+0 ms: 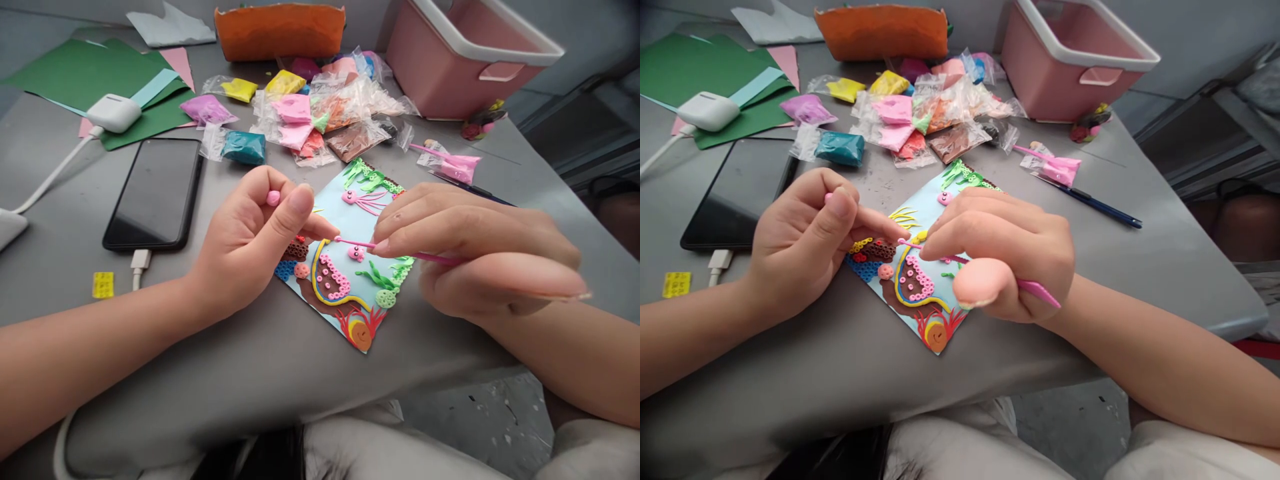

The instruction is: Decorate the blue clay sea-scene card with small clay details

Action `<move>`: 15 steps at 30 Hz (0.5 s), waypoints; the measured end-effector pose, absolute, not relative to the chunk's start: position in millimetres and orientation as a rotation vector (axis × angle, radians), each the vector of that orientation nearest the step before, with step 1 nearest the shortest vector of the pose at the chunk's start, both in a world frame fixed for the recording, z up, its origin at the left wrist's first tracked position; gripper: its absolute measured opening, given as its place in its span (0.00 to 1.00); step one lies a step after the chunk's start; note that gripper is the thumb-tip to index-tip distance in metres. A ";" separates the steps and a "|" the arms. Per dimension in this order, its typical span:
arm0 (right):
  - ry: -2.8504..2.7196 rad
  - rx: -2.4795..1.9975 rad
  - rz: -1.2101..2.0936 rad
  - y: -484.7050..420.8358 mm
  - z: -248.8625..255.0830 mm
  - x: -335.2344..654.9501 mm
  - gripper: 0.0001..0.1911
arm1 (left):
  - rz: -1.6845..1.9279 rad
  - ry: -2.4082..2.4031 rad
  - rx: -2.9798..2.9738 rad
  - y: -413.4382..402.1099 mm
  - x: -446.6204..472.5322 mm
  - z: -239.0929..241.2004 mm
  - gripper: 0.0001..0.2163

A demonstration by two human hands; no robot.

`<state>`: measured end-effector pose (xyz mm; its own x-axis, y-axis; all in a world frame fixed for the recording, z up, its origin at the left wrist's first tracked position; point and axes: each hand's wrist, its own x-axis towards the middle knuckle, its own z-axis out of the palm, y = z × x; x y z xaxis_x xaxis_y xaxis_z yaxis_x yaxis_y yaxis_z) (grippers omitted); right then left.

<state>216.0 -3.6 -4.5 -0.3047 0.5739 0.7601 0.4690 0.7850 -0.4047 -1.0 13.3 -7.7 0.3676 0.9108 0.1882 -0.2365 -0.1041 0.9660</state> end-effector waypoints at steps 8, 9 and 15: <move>-2.124 -0.471 0.455 -1.3 8.4 212.1 0.28 | 1.148 0.719 1.526 11.9 -0.3 -4.5 0.17; -2.142 -0.465 0.477 -0.6 7.4 212.3 0.28 | 1.138 0.716 1.545 11.6 -0.3 -3.9 0.17; -2.222 -0.462 0.495 1.6 2.0 212.8 0.26 | 1.107 0.711 1.579 9.8 -0.2 -3.0 0.17</move>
<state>212.8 1.6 2.0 -0.6170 0.4755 0.6271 0.1643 0.8571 -0.4883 -0.2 9.8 -3.0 0.3992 0.8663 0.3004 -0.0866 -0.2905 0.9529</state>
